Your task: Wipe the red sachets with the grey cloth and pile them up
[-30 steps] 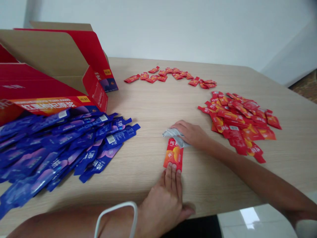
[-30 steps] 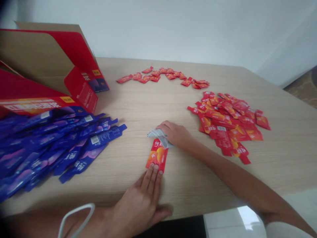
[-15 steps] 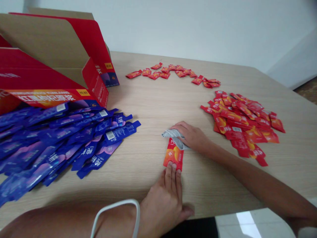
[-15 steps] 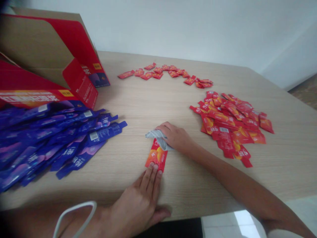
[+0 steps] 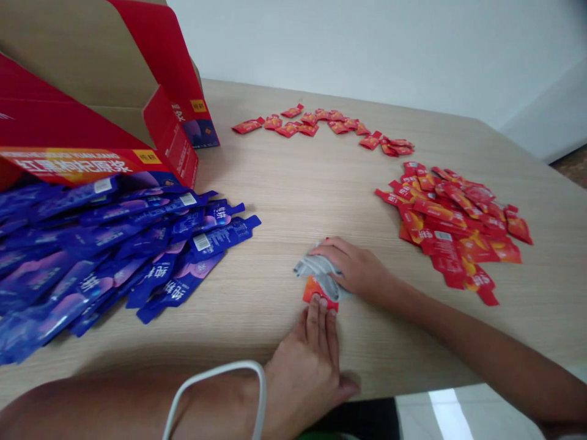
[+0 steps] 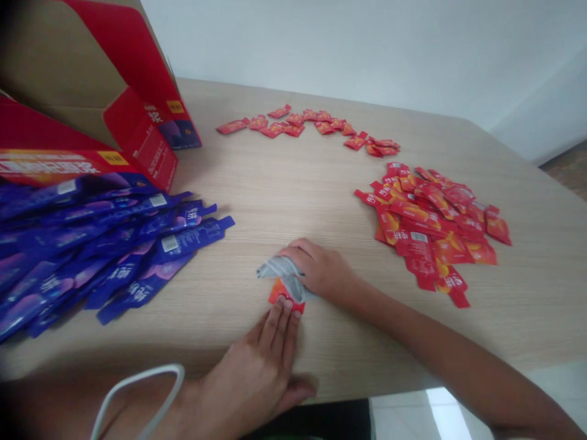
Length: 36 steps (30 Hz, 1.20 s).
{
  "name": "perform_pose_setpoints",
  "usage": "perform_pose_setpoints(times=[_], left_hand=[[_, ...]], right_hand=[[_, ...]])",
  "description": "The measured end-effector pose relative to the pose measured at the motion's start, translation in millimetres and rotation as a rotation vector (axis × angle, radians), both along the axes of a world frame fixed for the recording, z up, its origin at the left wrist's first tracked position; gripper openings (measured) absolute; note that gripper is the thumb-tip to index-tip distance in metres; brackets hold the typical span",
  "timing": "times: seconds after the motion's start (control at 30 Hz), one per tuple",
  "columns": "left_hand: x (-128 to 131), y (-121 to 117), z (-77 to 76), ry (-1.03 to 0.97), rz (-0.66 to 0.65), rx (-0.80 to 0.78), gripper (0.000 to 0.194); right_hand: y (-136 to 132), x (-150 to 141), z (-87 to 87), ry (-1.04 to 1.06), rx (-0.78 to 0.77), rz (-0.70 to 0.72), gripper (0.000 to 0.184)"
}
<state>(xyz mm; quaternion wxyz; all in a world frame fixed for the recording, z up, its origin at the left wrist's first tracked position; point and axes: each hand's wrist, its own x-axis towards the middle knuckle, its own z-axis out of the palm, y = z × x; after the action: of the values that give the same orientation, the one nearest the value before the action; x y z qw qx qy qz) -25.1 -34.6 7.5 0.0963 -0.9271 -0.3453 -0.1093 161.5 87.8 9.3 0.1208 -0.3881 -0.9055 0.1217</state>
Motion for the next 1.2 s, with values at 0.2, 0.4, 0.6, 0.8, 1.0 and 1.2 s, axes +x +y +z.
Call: perform_pose_setpoints(times=[0.2, 0.4, 0.6, 0.8, 1.0, 1.2], left_hand=[[-1, 1, -5.7, -0.003, 0.004, -0.003, 0.087], [1, 0, -1.7, 0.038, -0.002, -0.066, 0.079], [1, 2, 2.3, 0.059, 0.003, -0.098, 0.082], [-1, 2, -1.2, 0.026, 0.007, -0.044, 0.090], [-1, 1, -2.2, 0.020, 0.000, -0.055, 0.090], [2, 2, 0.6, 0.092, 0.004, -0.182, 0.078]], right_hand=[[39, 10, 24.5, -0.035, 0.055, -0.130, 0.036], [-23, 2, 26.5, 0.067, 0.090, 0.029, 0.042], [-24, -4, 0.1, 0.028, -0.015, 0.039, 0.040], [42, 6, 13.7, -0.055, 0.006, -0.112, 0.033], [12, 5, 29.4, 0.026, 0.110, -0.112, 0.044], [-33, -8, 5.1, 0.041, 0.025, 0.098, 0.037]])
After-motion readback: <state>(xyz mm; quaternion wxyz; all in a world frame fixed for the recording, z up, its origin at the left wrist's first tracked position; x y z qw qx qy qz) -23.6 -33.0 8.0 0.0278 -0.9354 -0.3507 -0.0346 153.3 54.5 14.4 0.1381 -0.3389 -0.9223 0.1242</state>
